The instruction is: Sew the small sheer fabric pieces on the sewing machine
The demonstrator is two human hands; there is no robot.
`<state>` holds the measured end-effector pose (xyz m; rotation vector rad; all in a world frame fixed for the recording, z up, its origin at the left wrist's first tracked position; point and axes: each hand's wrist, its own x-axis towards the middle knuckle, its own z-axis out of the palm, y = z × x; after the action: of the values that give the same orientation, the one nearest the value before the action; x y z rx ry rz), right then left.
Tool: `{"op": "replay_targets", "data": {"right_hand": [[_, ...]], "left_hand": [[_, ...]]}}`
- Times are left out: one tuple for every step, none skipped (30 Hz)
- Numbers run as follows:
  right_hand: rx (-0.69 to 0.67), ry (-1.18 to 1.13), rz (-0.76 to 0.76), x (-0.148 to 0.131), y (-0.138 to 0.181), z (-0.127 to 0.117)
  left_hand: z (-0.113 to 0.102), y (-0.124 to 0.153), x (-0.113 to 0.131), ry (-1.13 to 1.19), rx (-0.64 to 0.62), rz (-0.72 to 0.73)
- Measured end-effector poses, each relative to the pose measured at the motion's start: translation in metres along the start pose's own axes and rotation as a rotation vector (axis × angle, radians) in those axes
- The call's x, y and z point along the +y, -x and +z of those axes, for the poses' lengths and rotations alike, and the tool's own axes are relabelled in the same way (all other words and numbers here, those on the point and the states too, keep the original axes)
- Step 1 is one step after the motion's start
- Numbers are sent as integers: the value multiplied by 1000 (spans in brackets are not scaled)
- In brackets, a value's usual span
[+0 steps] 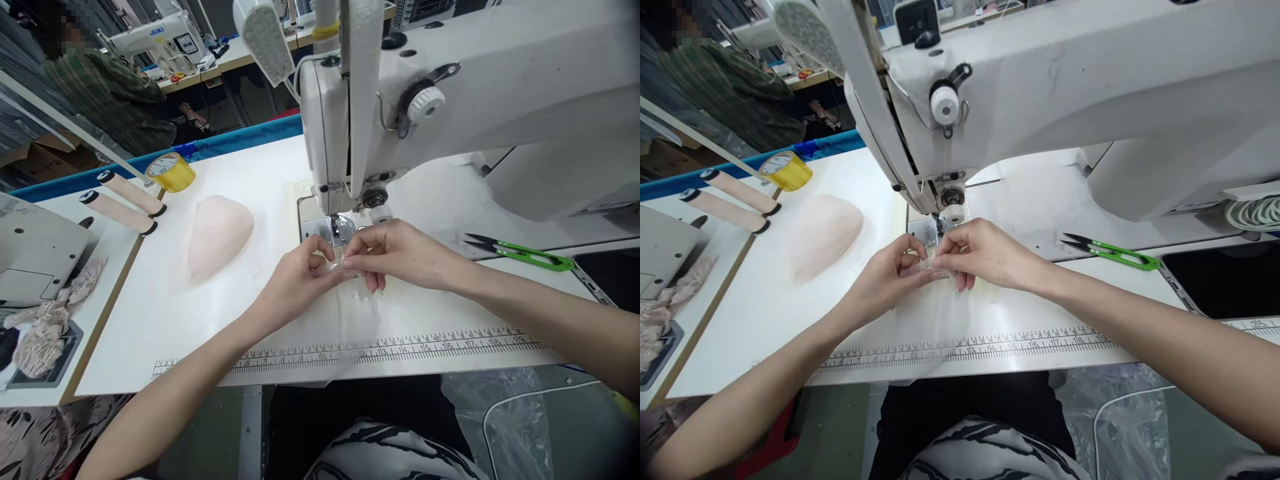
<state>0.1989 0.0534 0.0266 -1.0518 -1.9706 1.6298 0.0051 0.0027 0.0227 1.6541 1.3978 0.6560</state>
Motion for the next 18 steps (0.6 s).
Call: {"op": "replay_targets", "data": {"right_hand": [[8,-11,-6,3,0,-1],[18,-17,-19,6,0,-2],[40,-10,-42,9,1,-2],[74,16,-76,13,1,-1],[118,67,-124,15,2,1],[169,140,-190,18,4,3],[220,228,-272,20,5,5],[260,317,-361,22,7,7],[287,400,-442,24,8,10],[307,470,-507,25,9,11],[322,523,-550,26,10,13],[333,558,-568,28,11,14],[340,576,-569,29,12,15],[347,583,-560,30,12,15],[352,582,-554,31,12,16],[352,575,-550,31,13,16],[347,567,-551,32,13,16],[341,562,-555,32,13,16]], "left_hand": [[0,-1,-2,-40,25,28],[-1,-2,-4,-82,47,62],[-1,-2,-6,-122,65,97],[-1,-3,-9,-166,84,132],[0,-3,-12,-214,117,174],[1,-2,-15,-269,159,221],[3,-2,-18,-325,208,275],[5,-2,-21,-377,254,334],[8,-1,-24,-424,290,389],[10,-1,-27,-460,315,437],[11,0,-29,-486,326,477],[12,0,-31,-502,329,505],[13,1,-32,-510,334,526],[13,1,-32,-517,340,537],[13,1,-32,-523,346,546],[12,1,-32,-529,352,554],[12,1,-31,-534,356,559],[12,1,-31,-535,359,565]]}}
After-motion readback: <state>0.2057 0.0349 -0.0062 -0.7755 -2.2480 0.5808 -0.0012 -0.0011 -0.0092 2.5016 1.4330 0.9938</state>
